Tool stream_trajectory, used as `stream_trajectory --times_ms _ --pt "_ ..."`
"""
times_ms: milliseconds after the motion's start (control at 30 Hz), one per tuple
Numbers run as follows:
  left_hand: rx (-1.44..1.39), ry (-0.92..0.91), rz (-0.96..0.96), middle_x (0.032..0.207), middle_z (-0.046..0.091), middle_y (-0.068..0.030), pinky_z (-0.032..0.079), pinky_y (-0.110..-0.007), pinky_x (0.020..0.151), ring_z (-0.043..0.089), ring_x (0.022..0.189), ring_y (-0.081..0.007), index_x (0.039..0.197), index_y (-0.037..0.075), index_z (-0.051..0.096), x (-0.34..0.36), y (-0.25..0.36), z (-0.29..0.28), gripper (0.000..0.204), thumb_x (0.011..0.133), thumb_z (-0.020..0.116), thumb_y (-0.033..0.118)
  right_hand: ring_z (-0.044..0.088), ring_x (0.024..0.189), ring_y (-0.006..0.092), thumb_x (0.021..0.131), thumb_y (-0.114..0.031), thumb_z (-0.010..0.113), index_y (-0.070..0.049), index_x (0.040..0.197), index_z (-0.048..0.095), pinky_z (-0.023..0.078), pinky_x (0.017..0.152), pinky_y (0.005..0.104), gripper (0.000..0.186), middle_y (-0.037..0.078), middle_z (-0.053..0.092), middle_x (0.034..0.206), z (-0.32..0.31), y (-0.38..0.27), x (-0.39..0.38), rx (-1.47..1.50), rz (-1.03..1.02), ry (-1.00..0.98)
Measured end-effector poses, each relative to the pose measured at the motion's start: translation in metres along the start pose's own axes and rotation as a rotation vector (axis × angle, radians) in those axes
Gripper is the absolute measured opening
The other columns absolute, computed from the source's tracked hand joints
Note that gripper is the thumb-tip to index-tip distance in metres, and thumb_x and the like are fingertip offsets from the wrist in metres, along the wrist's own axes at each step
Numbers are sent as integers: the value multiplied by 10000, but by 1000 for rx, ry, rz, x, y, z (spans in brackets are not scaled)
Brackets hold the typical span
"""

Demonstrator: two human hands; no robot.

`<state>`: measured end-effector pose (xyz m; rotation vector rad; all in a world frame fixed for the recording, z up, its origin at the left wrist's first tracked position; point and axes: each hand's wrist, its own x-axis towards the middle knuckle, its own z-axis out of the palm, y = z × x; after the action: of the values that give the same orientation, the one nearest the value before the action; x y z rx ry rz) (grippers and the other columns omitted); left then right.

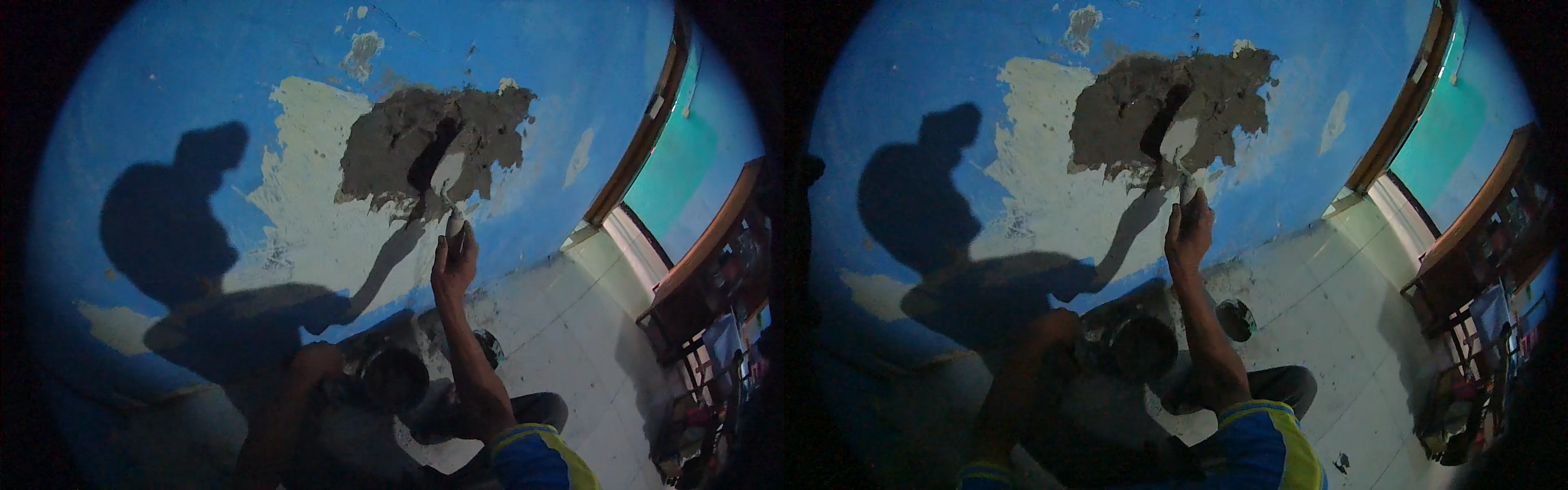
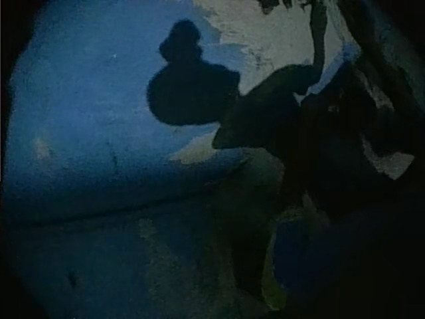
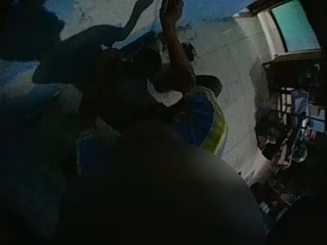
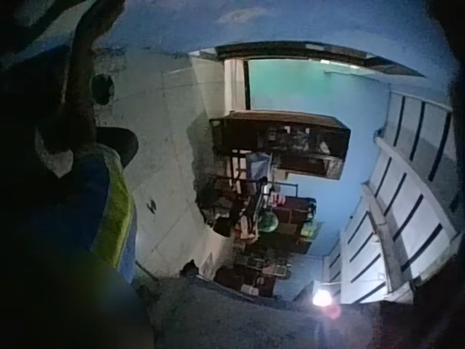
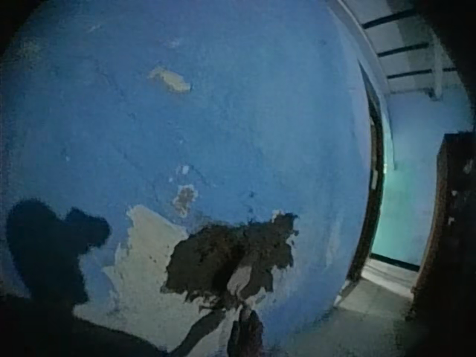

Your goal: The person scoops plaster from a bucket and applies it to a damaged section of a blue wall using a trowel. They repeatedly smooth the plaster over the patch while sitting on the floor.

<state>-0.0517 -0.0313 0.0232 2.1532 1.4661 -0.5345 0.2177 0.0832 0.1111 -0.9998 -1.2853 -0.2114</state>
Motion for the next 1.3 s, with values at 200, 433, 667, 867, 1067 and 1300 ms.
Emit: stream_trajectory --times_ms 200,433,667,867,1067,1300 --pt "-80 83 -76 1092 719 -210 554 -520 881 707 1015 -368 1049 38 736 -8 4 -1 298 894 564 225 632 908 405 928 -83 649 -43 1456 413 540 758 458 580 223 582 1105 7 3 -4 -273 33 -204" --pt "-63 119 -43 1043 728 -209 553 -521 867 714 967 -376 993 35 748 -22 23 -14 305 891 560 252 610 914 470 937 -121 614 -24 1445 412 527 768 536 555 260 583 1165 -48 21 -64 -456 78 -445" --pt "-80 105 -53 1079 720 -192 558 -521 848 710 959 -368 1026 59 733 -23 27 -16 366 958 527 355 635 1069 362 976 -167 608 -19 1438 429 523 901 421 517 248 625 1192 -104 11 -123 -360 190 -412" --pt "27 155 -14 1066 716 -209 551 -533 837 708 946 -370 1013 55 731 0 11 6 396 976 502 375 610 991 209 989 -213 632 -18 1452 378 513 817 350 562 167 622 1186 -81 -40 -85 423 731 -229" --pt "-96 71 -44 1073 713 -213 553 -523 842 704 963 -383 1030 44 731 -14 4 -1 401 956 536 386 593 794 155 989 -199 612 -43 1428 390 503 647 295 517 110 619 1034 -155 -53 -117 427 1177 -356" --pt "-93 100 26 1068 709 -225 550 -520 857 700 967 -403 1051 14 712 -21 19 -17 376 960 537 334 603 635 163 973 -223 596 -38 1367 432 466 467 295 465 83 615 901 -242 -45 -163 243 1725 -1063"
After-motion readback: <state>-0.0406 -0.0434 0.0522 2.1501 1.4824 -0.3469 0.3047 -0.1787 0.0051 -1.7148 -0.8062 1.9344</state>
